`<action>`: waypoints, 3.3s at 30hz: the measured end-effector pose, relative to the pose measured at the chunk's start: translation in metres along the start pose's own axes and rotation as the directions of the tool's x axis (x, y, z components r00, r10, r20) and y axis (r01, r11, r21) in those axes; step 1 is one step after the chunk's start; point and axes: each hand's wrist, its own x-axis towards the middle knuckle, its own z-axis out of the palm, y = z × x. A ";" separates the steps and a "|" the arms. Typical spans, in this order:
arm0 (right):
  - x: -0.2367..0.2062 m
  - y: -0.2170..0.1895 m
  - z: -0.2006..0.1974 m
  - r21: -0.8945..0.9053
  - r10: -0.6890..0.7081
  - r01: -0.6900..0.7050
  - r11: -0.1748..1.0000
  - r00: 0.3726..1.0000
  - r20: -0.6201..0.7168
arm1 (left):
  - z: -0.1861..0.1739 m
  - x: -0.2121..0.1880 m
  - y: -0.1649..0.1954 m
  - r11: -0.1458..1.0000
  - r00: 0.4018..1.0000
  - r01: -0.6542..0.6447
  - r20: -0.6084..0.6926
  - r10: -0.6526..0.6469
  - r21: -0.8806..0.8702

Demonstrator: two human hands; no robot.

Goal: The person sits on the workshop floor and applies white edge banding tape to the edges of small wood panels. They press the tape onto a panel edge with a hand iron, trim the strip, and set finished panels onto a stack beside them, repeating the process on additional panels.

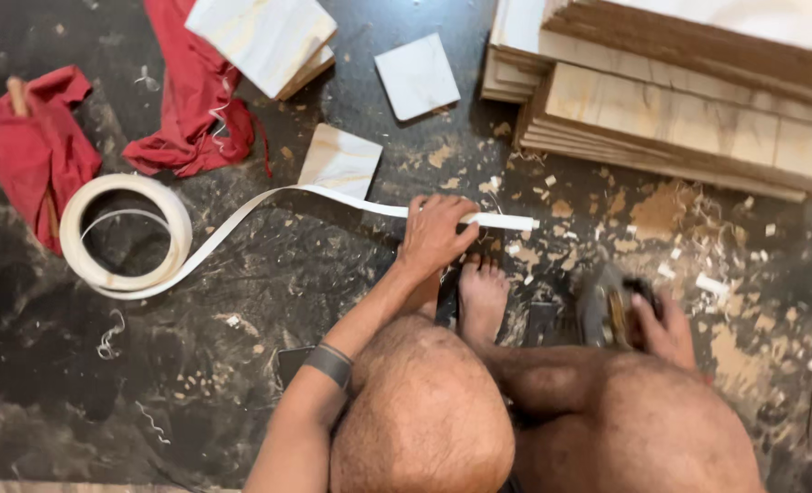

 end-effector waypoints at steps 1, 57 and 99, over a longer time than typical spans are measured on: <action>0.001 -0.026 0.001 0.028 -0.100 0.100 0.995 0.995 0.016 | 0.000 0.000 0.000 1.000 1.000 -0.010 -0.010 0.010 0.005; 0.008 -0.277 0.123 -0.324 -0.452 0.479 0.816 0.878 0.161 | -0.002 0.000 -0.034 0.988 0.983 -0.075 0.155 0.095 -0.133; 0.012 -0.271 0.140 -0.147 -0.450 0.477 0.866 0.874 0.182 | 0.012 -0.018 -0.041 0.981 0.999 -0.046 -0.036 0.040 -0.187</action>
